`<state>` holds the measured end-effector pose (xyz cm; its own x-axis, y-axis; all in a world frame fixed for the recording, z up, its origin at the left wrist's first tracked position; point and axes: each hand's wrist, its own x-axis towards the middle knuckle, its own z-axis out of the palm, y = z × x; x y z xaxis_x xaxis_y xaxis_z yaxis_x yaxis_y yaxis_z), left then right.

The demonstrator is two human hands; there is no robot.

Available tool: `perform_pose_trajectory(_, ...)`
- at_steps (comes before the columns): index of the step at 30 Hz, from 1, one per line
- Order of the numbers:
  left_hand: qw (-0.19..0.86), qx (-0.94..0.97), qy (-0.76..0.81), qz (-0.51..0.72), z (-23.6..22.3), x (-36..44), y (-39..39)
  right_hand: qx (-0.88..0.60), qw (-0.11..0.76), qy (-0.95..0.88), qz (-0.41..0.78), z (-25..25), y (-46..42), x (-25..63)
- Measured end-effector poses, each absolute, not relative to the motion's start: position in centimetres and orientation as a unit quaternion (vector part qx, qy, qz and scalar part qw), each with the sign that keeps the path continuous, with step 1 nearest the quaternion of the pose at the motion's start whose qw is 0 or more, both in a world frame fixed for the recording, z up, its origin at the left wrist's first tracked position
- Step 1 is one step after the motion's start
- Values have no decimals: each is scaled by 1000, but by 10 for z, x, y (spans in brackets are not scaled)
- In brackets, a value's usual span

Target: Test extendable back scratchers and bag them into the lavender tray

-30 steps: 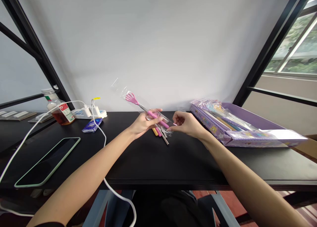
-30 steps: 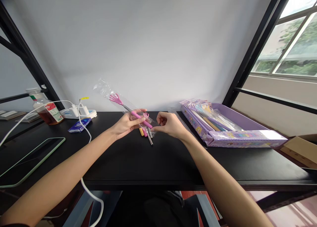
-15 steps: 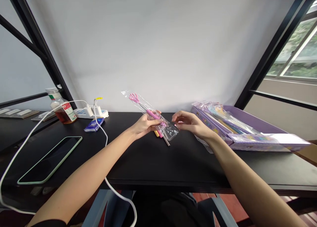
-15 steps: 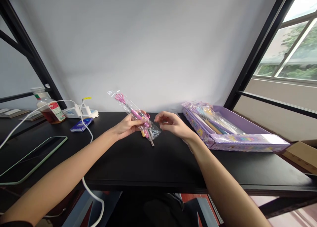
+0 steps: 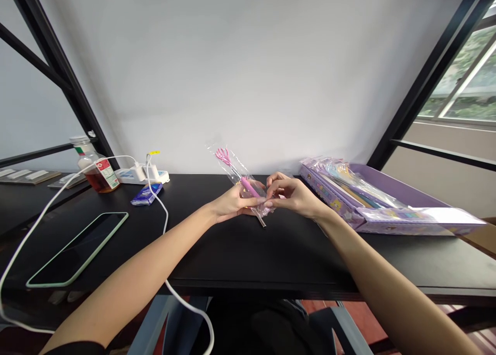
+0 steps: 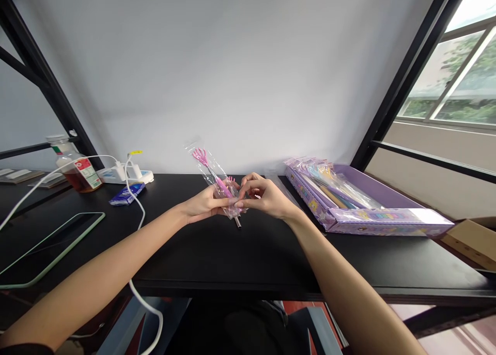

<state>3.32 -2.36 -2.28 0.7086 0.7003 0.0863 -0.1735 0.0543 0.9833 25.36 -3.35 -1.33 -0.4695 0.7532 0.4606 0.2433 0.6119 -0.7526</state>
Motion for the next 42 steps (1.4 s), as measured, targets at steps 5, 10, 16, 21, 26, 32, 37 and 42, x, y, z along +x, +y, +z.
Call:
perform_pose_trajectory(5,694,626,202,291,-17,33,-28,-344,410,-796,284,-15,-35,250)
perform_pose_trajectory(10,668,660,183,291,-20,29,-25,-388,409,-766,309,-18,-30,253)
perform_pose_trajectory(16,632,713,173,248,-20,28,-23,-376,394,-772,327,-13,-33,253)
perform_pose_trajectory(21,657,694,195,220,-17,26,-22,-367,384,-778,336,-12,-35,250)
perform_pose_trajectory(26,623,717,248,190,-17,25,-23,-389,422,-751,325,-12,-36,249)
perform_pose_trajectory(32,603,739,275,120,-13,25,-27,-395,428,-695,423,-16,-35,248)
perform_pose_trajectory(37,587,746,289,124,-17,24,-25,-392,460,-623,497,-22,-28,246)
perform_pose_trajectory(42,569,758,292,129,-19,27,-26,-396,483,-604,494,-27,-22,245)
